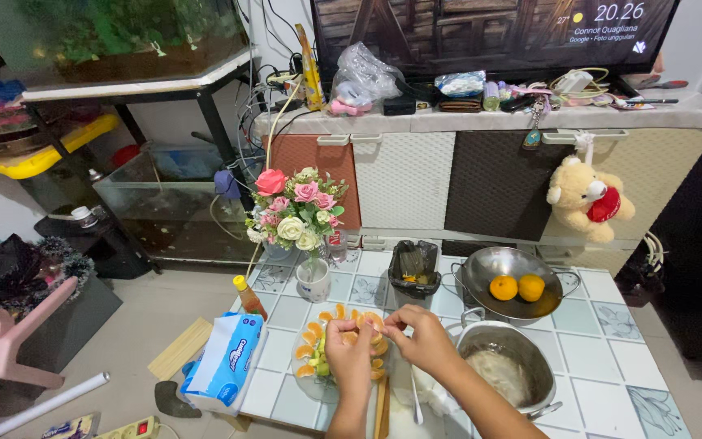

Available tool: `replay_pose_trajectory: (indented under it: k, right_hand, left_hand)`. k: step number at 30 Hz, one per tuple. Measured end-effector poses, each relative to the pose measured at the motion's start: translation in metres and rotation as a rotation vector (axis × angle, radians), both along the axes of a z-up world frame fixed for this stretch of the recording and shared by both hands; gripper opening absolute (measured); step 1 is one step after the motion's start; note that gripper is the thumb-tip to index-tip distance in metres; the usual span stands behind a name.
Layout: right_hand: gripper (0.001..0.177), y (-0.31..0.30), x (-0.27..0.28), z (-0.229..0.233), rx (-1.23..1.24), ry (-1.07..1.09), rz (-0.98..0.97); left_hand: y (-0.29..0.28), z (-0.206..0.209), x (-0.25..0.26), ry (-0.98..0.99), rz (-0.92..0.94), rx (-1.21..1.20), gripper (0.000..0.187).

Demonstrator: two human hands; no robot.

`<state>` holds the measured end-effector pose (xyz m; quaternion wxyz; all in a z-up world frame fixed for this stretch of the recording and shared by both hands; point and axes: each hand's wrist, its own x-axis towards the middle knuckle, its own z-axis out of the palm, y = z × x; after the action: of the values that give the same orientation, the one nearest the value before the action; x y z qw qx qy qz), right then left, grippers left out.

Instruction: The person peels orange segments by hand and places them into a clear bowl along with sliced grapes.

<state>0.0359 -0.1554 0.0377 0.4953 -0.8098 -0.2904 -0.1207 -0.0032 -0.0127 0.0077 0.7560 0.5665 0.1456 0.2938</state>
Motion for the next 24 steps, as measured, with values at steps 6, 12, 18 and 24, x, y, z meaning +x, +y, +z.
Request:
replay_pose_trajectory:
  k: [6, 12, 18, 24]
  right_hand:
    - [0.011, 0.001, 0.002, -0.002, -0.082, -0.132, -0.037]
    - [0.008, -0.001, -0.002, 0.011, -0.136, -0.194, 0.028]
    - [0.009, -0.005, 0.006, 0.012, -0.130, -0.187, 0.010]
    - [0.008, -0.011, 0.019, 0.008, -0.065, -0.180, -0.038]
  left_hand:
    - [-0.002, 0.002, -0.003, 0.053, 0.022, 0.088, 0.023]
    - [0.000, -0.002, -0.005, -0.066, 0.007, 0.200, 0.018]
    - [0.000, 0.003, -0.004, -0.063, -0.011, 0.202, 0.017]
    - [0.001, 0.007, -0.005, 0.040, -0.074, 0.097, 0.018]
